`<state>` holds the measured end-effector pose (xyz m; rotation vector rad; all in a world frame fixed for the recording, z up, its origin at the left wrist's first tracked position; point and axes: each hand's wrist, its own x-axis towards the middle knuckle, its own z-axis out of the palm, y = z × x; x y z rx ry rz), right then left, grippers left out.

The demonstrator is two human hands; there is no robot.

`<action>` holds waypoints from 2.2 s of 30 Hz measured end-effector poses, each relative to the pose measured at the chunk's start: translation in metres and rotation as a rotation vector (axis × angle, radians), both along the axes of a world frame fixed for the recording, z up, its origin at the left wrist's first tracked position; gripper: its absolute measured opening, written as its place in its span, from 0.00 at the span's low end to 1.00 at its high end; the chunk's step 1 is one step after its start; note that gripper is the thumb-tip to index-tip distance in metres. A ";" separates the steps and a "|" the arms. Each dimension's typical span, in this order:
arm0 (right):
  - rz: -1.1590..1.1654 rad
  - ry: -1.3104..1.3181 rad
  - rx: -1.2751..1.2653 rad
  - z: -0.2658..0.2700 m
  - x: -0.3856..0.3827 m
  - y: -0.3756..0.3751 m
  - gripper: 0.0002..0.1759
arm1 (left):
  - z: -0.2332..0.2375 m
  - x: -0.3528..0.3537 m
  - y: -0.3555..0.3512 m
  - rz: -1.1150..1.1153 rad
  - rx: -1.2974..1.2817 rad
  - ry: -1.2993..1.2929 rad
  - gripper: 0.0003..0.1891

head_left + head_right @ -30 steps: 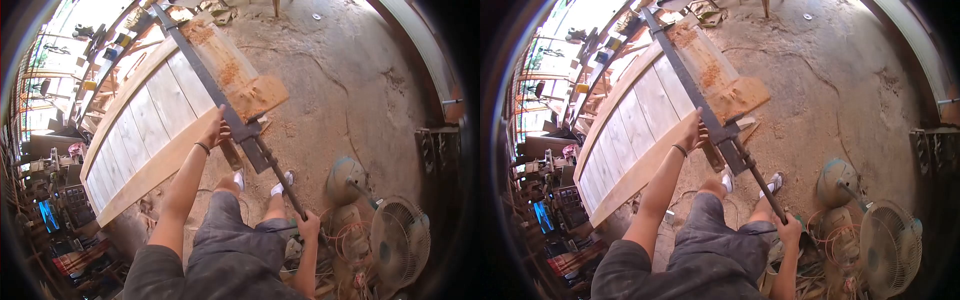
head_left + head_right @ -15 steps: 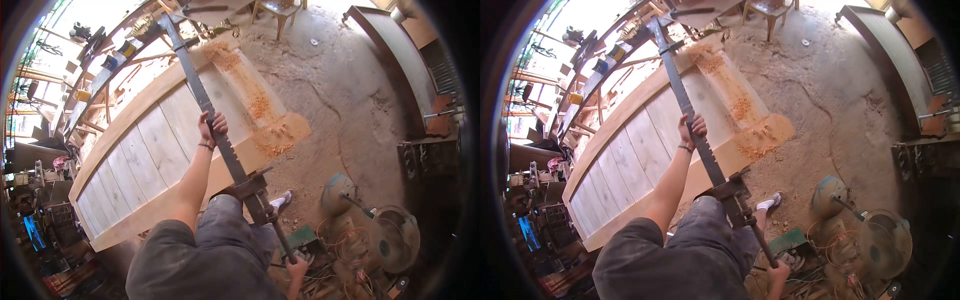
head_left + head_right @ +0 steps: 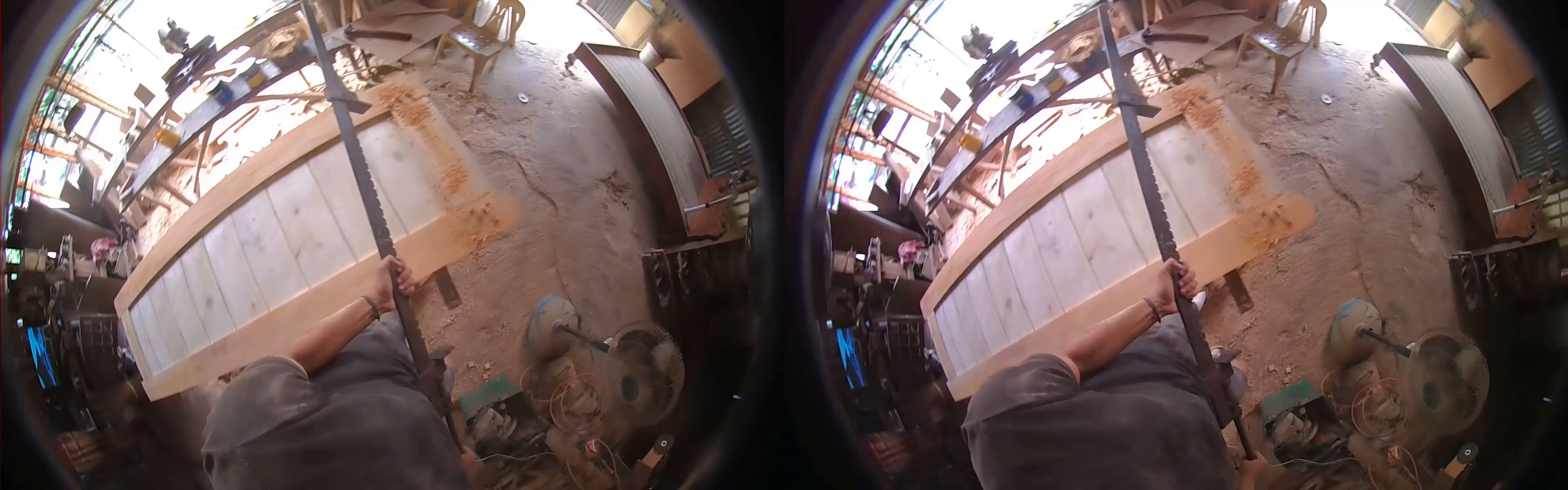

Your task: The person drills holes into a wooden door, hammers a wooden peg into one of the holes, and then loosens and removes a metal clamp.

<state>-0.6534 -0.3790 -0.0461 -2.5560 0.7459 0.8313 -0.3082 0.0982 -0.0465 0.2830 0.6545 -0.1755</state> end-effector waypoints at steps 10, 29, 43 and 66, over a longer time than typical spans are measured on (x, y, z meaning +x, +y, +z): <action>0.140 0.093 -0.069 -0.001 -0.174 -0.049 0.09 | -0.010 -0.255 -0.054 0.090 0.131 0.191 0.16; 0.631 -0.102 -0.260 -0.037 -0.315 -0.026 0.07 | -0.005 -0.625 0.099 0.511 0.119 0.190 0.19; 0.892 -0.393 -0.251 -0.048 -0.453 0.100 0.07 | -0.007 -0.905 0.225 0.791 0.134 0.286 0.20; 0.665 -0.039 -0.176 -0.064 -0.963 0.320 0.05 | 0.020 -1.297 0.415 0.566 0.309 0.308 0.18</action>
